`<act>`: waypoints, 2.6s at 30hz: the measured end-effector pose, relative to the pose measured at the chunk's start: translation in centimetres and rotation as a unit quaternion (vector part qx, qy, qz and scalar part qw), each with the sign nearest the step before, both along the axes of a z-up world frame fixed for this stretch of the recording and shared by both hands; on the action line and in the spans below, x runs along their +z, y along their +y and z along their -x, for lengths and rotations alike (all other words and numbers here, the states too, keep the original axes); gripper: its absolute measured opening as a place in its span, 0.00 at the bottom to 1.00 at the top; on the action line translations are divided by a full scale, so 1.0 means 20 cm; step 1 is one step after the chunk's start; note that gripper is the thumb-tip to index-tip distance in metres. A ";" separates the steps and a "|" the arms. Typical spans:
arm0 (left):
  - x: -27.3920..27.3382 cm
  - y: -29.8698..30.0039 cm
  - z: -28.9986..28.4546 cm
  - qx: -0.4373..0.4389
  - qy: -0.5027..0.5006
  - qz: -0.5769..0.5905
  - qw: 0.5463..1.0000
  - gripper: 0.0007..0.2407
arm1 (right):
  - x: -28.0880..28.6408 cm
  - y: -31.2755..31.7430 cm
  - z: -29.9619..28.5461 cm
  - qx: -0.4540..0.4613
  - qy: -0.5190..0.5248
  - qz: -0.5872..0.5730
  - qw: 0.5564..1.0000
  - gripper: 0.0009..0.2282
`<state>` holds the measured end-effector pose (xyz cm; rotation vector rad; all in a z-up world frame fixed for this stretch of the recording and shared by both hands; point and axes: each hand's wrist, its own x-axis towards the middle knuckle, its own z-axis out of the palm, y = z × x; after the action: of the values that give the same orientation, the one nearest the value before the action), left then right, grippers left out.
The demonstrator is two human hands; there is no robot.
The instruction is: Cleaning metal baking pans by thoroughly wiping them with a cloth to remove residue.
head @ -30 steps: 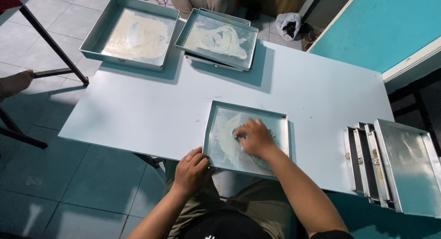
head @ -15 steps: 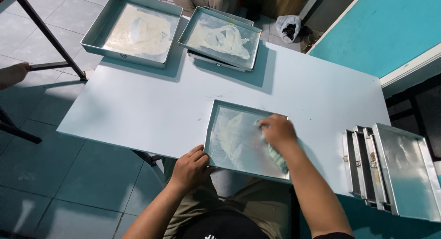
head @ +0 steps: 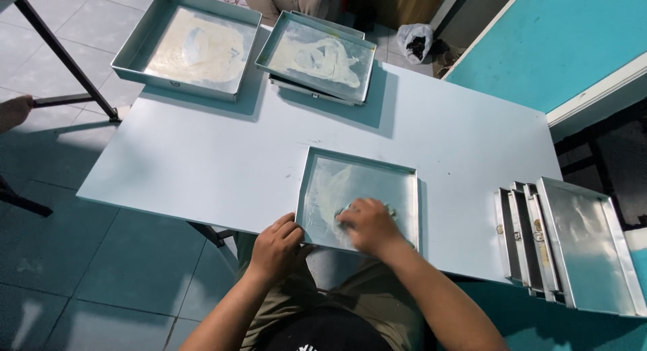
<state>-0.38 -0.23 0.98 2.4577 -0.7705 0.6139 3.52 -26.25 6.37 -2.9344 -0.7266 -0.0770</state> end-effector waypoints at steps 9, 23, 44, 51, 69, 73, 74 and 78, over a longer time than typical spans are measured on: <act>-0.02 0.02 -0.02 -0.013 -0.013 0.021 1.000 0.13 | 0.11 -0.25 -0.24 -0.127 0.051 0.028 0.990 0.13; -0.06 0.00 -0.04 -0.011 -0.046 0.029 0.998 0.12 | -0.01 0.06 -0.06 -0.146 -0.120 0.093 0.978 0.06; -0.07 -0.01 -0.05 -0.017 -0.089 0.066 0.994 0.12 | 0.13 -0.04 -0.07 -0.135 -0.098 0.148 0.975 0.06; -0.02 -0.01 -0.04 -0.014 -0.098 0.083 0.992 0.12 | 0.17 -0.03 0.05 -0.039 -0.070 0.084 0.993 0.11; -0.04 -0.02 -0.05 -0.014 -0.097 0.083 0.992 0.12 | -0.03 -0.04 0.06 0.041 -0.175 0.021 0.983 0.08; -0.03 -0.01 -0.04 -0.018 -0.103 0.068 0.992 0.11 | 0.11 -0.13 -0.01 -0.003 -0.108 0.001 0.994 0.06; -0.03 0.00 -0.04 -0.020 -0.101 0.060 0.993 0.11 | 0.14 -0.19 -0.06 -0.077 -0.049 0.026 0.995 0.08; 0.04 -0.01 -0.04 -0.014 -0.110 0.055 0.992 0.10 | 0.07 -0.46 -0.28 -0.256 0.020 0.062 0.965 0.14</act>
<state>0.37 -0.47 1.84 2.3014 -0.8290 0.9026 9.21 -35.40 7.82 -3.1509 0.0507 -0.0180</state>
